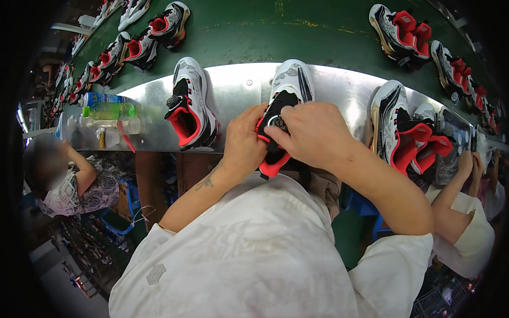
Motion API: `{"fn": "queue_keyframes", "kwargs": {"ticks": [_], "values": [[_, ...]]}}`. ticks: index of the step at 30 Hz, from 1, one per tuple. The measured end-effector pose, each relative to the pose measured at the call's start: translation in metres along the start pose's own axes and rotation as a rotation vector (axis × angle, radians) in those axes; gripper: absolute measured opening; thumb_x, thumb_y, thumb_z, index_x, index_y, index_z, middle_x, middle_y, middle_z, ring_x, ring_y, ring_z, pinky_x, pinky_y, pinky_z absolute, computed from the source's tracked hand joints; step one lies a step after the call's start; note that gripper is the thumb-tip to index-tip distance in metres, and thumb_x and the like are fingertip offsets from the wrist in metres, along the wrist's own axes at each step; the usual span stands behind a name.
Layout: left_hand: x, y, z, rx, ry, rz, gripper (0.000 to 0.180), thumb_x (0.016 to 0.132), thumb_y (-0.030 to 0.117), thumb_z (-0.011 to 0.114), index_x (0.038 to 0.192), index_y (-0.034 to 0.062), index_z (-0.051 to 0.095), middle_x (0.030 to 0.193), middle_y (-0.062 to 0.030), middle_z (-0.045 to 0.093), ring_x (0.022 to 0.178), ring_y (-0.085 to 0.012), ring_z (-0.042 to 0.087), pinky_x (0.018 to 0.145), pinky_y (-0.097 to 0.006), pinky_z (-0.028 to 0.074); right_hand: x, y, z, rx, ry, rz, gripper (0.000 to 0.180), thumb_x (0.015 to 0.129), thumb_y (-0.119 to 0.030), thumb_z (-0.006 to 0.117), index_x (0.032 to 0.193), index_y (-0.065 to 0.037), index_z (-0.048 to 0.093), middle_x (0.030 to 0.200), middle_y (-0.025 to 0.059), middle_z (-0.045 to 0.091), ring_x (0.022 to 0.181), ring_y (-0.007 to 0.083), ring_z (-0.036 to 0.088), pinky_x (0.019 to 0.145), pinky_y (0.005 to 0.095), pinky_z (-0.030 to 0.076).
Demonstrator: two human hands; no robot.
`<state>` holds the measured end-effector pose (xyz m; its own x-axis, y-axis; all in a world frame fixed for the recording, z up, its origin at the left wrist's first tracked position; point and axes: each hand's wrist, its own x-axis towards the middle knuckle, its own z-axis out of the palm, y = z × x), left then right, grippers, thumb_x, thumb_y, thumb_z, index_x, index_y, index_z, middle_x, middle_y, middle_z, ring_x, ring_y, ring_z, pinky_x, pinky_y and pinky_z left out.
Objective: The person inserts black circular components into the tongue area of white and red sneakers on a metal workbench. They handle multiple shoes one at a time, pressing the components into place and moving finished shoes aside.
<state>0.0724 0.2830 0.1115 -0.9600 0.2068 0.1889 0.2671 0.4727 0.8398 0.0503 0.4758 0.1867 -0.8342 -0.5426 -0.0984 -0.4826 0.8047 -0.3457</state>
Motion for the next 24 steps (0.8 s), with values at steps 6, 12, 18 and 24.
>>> {"fn": "queue_keyframes", "kwargs": {"ticks": [6, 12, 18, 24], "values": [[-0.003, -0.005, 0.004, 0.049, 0.012, 0.016, 0.048, 0.08, -0.003, 0.074, 0.127, -0.0053, 0.068, 0.11, -0.0237, 0.073, 0.095, -0.047, 0.072, 0.08, -0.051, 0.058, 0.002, 0.006, 0.005, 0.124, -0.013, 0.027, 0.038, 0.098, -0.04, 0.072, 0.091, -0.004, 0.067, 0.084, 0.0158, 0.072, 0.082, 0.0372, 0.071, 0.07, 0.0492, 0.057], [-0.003, -0.011, 0.003, 0.065, 0.004, 0.035, 0.05, 0.079, -0.004, 0.075, 0.128, -0.0062, 0.067, 0.109, -0.0237, 0.073, 0.094, -0.0471, 0.072, 0.08, -0.051, 0.058, 0.003, 0.013, 0.01, 0.065, 0.34, -0.244, 0.043, 0.1, -0.043, 0.071, 0.083, -0.003, 0.067, 0.075, 0.0165, 0.071, 0.073, 0.0379, 0.072, 0.066, 0.0494, 0.056], [-0.003, -0.009, 0.005, 0.09, 0.002, -0.006, 0.05, 0.078, -0.001, 0.08, 0.127, -0.0034, 0.069, 0.112, -0.0229, 0.075, 0.094, -0.0447, 0.074, 0.081, -0.047, 0.06, 0.01, -0.006, -0.004, 0.032, -0.297, 0.215, 0.035, 0.095, -0.037, 0.076, 0.096, -0.003, 0.067, 0.095, 0.015, 0.071, 0.093, 0.0348, 0.07, 0.072, 0.0462, 0.057], [-0.002, -0.01, 0.005, 0.08, -0.02, 0.011, 0.055, 0.075, -0.005, 0.076, 0.129, -0.0065, 0.067, 0.109, -0.0236, 0.072, 0.093, -0.0475, 0.071, 0.079, -0.051, 0.059, 0.016, 0.019, 0.003, 0.092, 0.343, -0.37, 0.047, 0.099, -0.046, 0.069, 0.078, -0.004, 0.07, 0.071, 0.0185, 0.07, 0.069, 0.0398, 0.071, 0.064, 0.0509, 0.056]]}}
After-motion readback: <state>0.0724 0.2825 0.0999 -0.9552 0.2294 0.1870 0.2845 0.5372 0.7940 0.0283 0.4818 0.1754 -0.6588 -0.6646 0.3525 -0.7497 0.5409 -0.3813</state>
